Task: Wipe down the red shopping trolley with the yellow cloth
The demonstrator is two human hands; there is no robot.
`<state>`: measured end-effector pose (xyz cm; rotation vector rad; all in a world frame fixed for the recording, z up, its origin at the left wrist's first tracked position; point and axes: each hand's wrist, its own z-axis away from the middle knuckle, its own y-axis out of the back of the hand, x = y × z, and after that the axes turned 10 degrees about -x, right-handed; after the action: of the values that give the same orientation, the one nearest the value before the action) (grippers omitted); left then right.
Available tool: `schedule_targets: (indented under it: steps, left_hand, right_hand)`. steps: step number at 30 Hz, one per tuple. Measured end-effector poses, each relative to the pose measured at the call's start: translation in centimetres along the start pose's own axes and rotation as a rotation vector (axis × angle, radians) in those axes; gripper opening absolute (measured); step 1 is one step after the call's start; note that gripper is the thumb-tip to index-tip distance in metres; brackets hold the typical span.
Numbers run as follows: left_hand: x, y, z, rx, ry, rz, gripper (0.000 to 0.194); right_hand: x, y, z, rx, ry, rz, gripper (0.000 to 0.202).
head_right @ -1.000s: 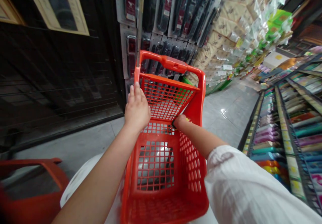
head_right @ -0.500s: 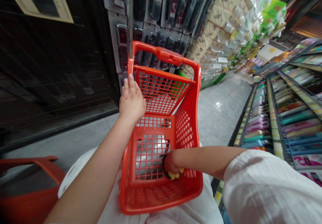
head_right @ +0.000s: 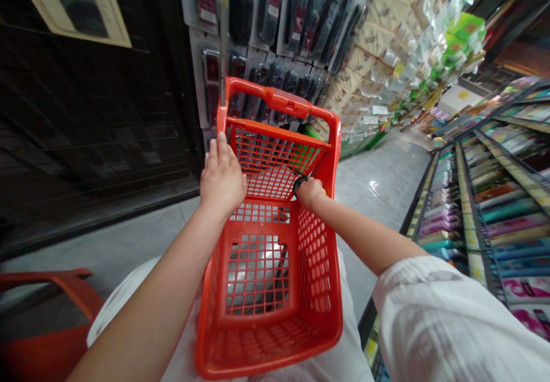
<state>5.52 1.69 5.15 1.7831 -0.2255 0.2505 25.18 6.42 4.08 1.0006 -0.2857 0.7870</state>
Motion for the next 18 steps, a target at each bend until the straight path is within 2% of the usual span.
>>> schedule_targets:
  steps: [2,6,7,10,12,14,16,18]
  left_hand:
    - [0.0,-0.1,0.0,0.017,-0.013,-0.008,0.068]
    - [0.1,0.0,0.0,0.036,-0.029,-0.017,0.069]
    - [0.1,0.0,0.0,0.033,-0.028,-0.019,0.069]
    - [0.3,0.0,0.0,0.024,-0.031,-0.015,0.069]
    - [0.3,-0.2,-0.1,0.034,-0.038,-0.003,0.069]
    - [0.2,-0.3,-0.2,0.054,-0.044,0.005,0.071]
    - [0.2,-0.5,-0.2,0.067,-0.047,-0.002,0.072]
    - [0.2,-0.4,-0.2,0.071,-0.048,-0.021,0.072]
  right_hand:
    - [-0.9,-0.8,0.3,-0.004,0.041,0.001,0.028]
    - [-5.9,-3.9,4.1,-0.123,0.225,0.036,0.021]
    - [-7.1,-4.6,5.4,-0.156,0.287,0.050,0.020]
    - [-9.4,-6.0,8.8,-0.336,0.637,0.123,0.014]
    - [-9.3,-5.8,10.0,-0.417,0.718,0.115,0.015]
    - [-7.9,-4.4,9.9,-0.423,0.642,0.107,0.019]
    - [-5.1,-2.3,8.3,-0.365,0.461,0.094,0.022]
    - [-1.5,0.3,6.0,-0.253,0.224,0.039,0.025]
